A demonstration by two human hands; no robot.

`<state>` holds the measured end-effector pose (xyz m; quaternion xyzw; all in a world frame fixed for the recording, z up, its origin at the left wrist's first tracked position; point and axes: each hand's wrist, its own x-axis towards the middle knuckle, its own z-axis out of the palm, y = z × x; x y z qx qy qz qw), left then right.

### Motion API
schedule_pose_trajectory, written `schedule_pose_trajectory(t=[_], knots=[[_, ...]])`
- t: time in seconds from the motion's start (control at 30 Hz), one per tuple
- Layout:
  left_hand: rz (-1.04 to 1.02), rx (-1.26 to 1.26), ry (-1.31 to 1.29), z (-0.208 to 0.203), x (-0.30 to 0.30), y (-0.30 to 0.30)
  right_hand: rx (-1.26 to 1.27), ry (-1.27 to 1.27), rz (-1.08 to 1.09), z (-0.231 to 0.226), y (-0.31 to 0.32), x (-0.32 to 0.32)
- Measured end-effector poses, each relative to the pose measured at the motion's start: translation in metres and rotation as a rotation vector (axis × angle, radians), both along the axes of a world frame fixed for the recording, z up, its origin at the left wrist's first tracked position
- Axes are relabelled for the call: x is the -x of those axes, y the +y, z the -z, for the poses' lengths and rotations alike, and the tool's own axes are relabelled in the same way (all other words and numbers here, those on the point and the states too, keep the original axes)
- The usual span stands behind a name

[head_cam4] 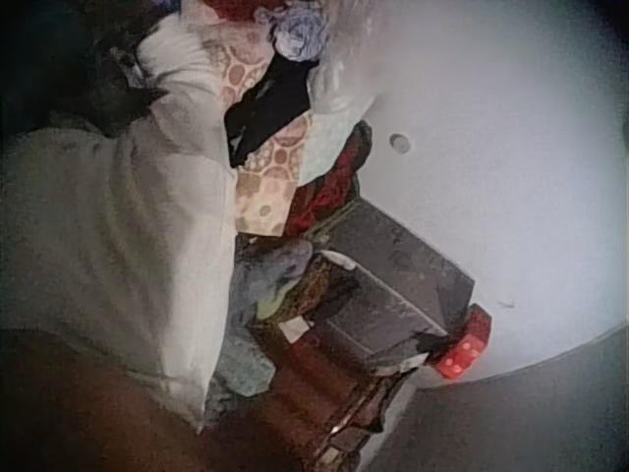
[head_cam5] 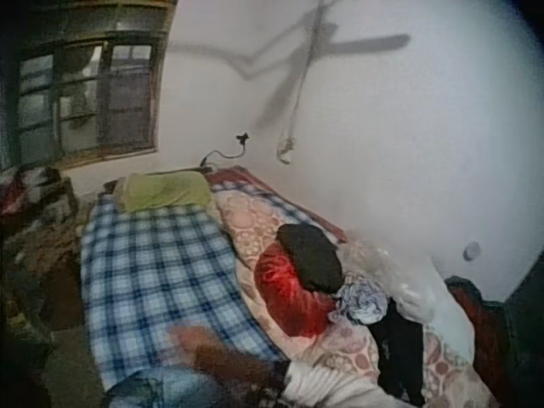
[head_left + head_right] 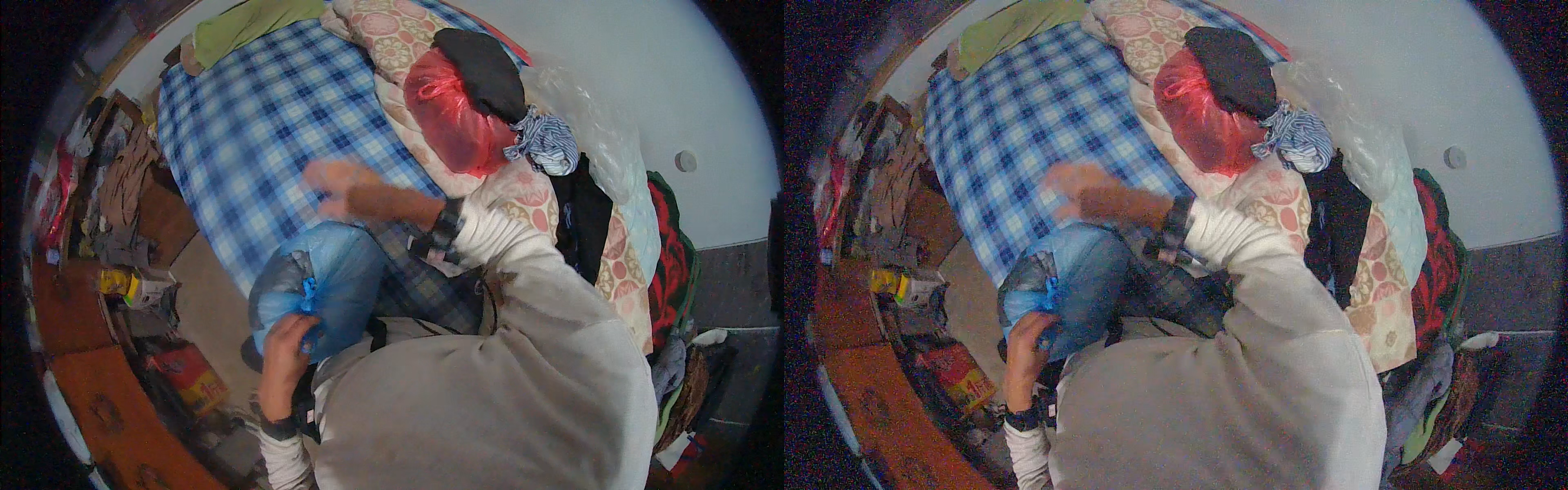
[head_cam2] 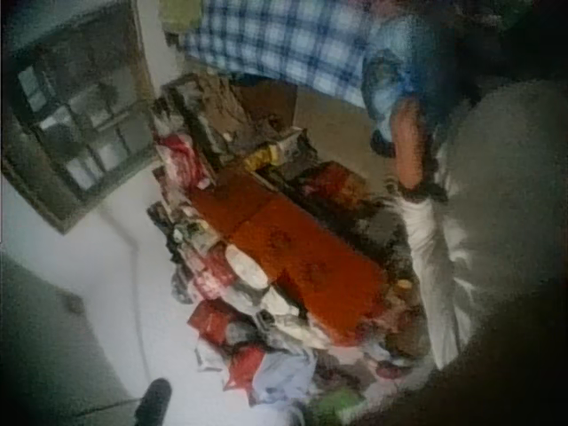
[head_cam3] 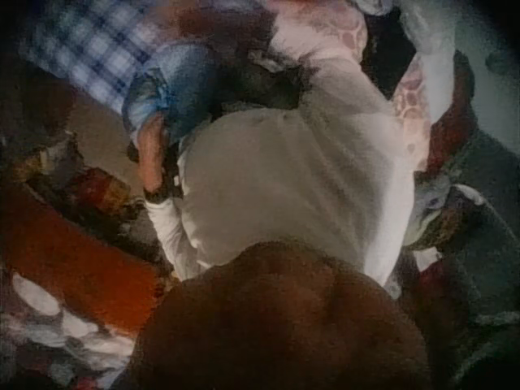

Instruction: The person folds a white cloth, places it into a blue plastic bag, and ties the bag closed. They then pick up a red plastic bag and place it on a pile of other bags. The person unfolds and refolds the white cloth, places it back into the blue bag, and ties the blue bag again. Finally, they adjust the red bag on the pile.

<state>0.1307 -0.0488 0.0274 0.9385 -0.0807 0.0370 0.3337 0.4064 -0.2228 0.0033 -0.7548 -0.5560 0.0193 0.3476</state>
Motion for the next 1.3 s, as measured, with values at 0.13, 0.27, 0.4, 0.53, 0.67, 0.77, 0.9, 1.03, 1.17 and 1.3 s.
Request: schedule_pose_trajectory(t=[0.13, 0.27, 0.4, 0.53, 0.67, 0.77, 0.9, 1.03, 1.17, 1.3], knots=[[-0.118, 0.105, 0.105, -0.005, 0.008, -0.001, 0.123, -0.487, 0.732, -0.051, -0.051, -0.135], [-0.185, 0.17, 0.111, -0.004, 0.013, -0.003, 0.554, -0.531, 1.124, -0.056, -0.125, -0.222], [-0.236, 0.209, 0.11, 0.001, 0.015, -0.004, 0.622, -0.114, 1.392, -0.037, -0.175, -0.25], [-0.242, 0.205, 0.135, 0.004, 0.016, -0.003, 0.434, 0.129, 1.117, -0.035, -0.225, -0.281], [-0.262, 0.211, 0.147, 0.006, 0.018, -0.001, 0.563, 0.08, 1.091, -0.024, -0.268, -0.31], [-0.257, 0.207, 0.138, 0.007, 0.02, -0.001, 0.347, 0.077, 1.19, -0.022, -0.298, -0.307], [-0.256, 0.29, 0.139, 0.006, 0.021, -0.001, -0.044, 0.396, 1.14, -0.054, -0.327, -0.277], [-0.23, 0.28, 0.143, 0.006, 0.02, -0.002, -0.164, 0.608, 1.083, -0.118, -0.334, -0.245], [-0.219, 0.251, 0.134, 0.006, 0.021, -0.003, -0.368, 0.836, 0.929, -0.171, -0.311, -0.198], [-0.219, 0.285, 0.127, 0.005, 0.025, -0.003, -0.439, 0.961, 0.809, -0.209, -0.266, -0.168]])
